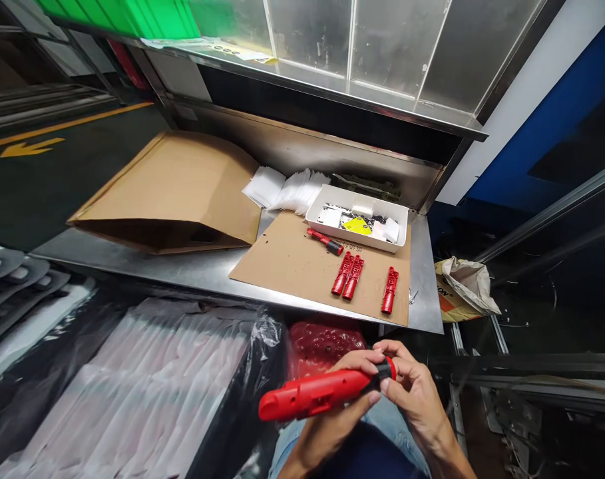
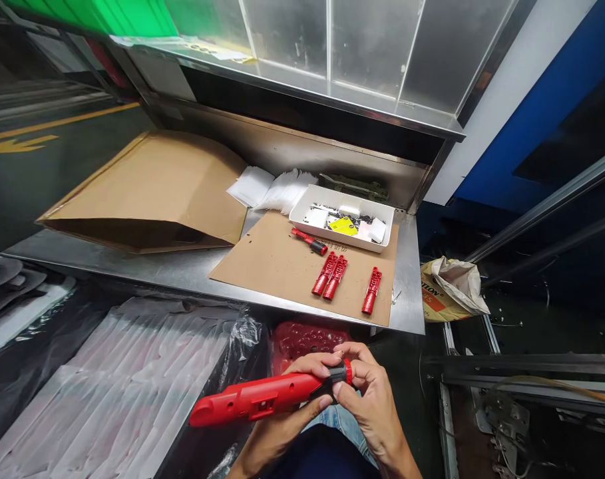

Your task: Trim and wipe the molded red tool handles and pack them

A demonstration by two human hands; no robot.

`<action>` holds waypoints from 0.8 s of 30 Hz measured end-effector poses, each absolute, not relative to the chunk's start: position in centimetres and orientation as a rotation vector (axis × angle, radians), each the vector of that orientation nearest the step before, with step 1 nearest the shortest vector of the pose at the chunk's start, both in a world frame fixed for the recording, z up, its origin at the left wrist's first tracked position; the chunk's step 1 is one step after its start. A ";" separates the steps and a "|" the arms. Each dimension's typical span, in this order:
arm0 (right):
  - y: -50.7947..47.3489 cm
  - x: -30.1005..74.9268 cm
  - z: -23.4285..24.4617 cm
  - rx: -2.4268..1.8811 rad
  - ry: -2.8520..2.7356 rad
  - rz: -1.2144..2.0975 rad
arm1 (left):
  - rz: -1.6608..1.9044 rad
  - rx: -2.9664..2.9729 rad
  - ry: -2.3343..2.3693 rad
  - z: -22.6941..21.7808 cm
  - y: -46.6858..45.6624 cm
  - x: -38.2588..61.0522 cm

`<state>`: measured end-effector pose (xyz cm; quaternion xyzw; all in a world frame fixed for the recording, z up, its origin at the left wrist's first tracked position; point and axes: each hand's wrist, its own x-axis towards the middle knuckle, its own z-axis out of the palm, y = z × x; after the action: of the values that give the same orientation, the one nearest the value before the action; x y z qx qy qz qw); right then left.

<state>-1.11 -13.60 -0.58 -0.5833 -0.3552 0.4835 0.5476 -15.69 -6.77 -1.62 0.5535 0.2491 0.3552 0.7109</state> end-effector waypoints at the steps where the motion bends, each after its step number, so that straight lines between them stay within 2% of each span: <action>1: -13.6 -1.1 -0.7 -1.367 -0.848 1.152 | 0.783 1.254 0.558 -1.6 -6.7 -15.8; 11: -13.1 -1.7 -0.9 -1.421 -0.852 1.093 | 0.923 1.605 0.435 -3.3 -6.7 -15.8; 16: -14.0 -1.1 -0.4 -1.377 -0.829 1.133 | 0.831 1.007 0.608 -2.3 -6.0 -16.0; 20: -14.8 -0.8 0.6 -1.569 -0.852 0.866 | 0.758 0.495 0.519 -1.8 -5.7 -16.3; 24: -15.1 -0.9 1.4 -1.712 -0.976 0.642 | 0.700 0.377 0.501 -1.6 -5.9 -16.5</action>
<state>-0.88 -15.07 1.42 -0.7108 -0.4052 0.2667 0.5093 -16.52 -5.88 -1.55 0.1816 0.2412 0.3373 0.8917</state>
